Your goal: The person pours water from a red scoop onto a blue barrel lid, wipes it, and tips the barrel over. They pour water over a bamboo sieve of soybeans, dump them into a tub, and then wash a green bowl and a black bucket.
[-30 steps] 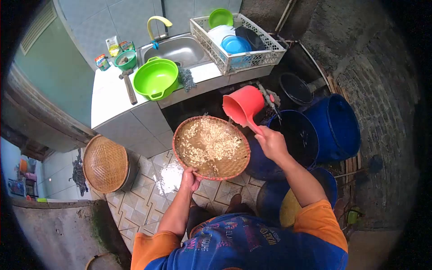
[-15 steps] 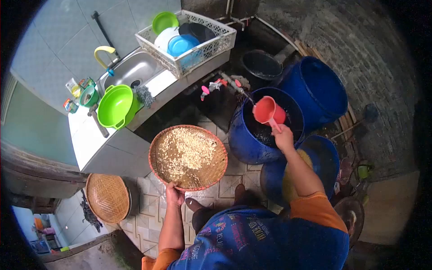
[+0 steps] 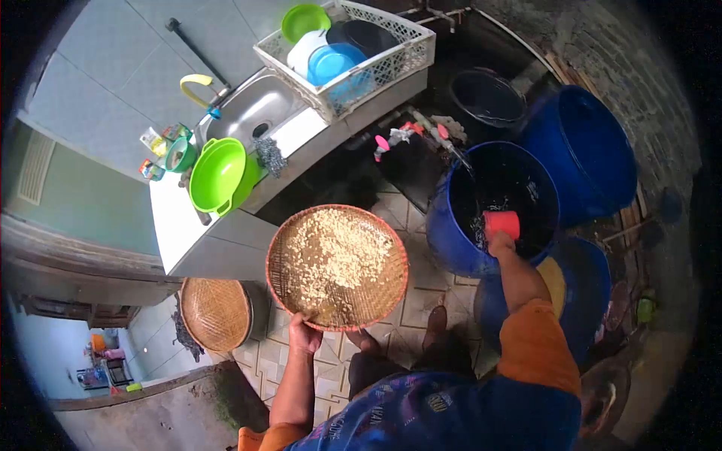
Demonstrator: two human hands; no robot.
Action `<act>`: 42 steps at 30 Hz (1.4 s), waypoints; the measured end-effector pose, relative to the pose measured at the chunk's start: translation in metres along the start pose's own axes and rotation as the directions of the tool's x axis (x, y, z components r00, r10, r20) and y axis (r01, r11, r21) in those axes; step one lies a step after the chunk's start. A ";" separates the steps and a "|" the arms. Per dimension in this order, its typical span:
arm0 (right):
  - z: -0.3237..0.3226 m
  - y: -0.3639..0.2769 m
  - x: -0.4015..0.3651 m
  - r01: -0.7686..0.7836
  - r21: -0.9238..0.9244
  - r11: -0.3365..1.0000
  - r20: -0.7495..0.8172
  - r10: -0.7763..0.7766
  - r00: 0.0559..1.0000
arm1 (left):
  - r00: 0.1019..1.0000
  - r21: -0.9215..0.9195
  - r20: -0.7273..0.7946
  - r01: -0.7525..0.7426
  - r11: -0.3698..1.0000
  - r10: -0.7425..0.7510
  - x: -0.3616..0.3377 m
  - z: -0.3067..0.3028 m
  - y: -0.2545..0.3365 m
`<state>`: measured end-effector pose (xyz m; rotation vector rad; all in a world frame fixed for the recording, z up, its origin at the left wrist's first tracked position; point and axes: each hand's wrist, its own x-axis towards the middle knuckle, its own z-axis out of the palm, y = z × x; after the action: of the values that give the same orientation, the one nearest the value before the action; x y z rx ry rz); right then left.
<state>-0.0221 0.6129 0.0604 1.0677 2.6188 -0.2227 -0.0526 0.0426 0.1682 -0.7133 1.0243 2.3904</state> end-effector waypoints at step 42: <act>-0.231 -0.199 -0.258 0.709 0.335 0.621 -0.157 -0.705 0.692 | 0.987 -0.043 0.156 0.050 0.998 -0.043 0.032 0.008 0.026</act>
<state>-0.0378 0.3613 0.3702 0.0171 2.9373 -0.9218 -0.0941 0.0386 0.1667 -0.5505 0.8813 2.3938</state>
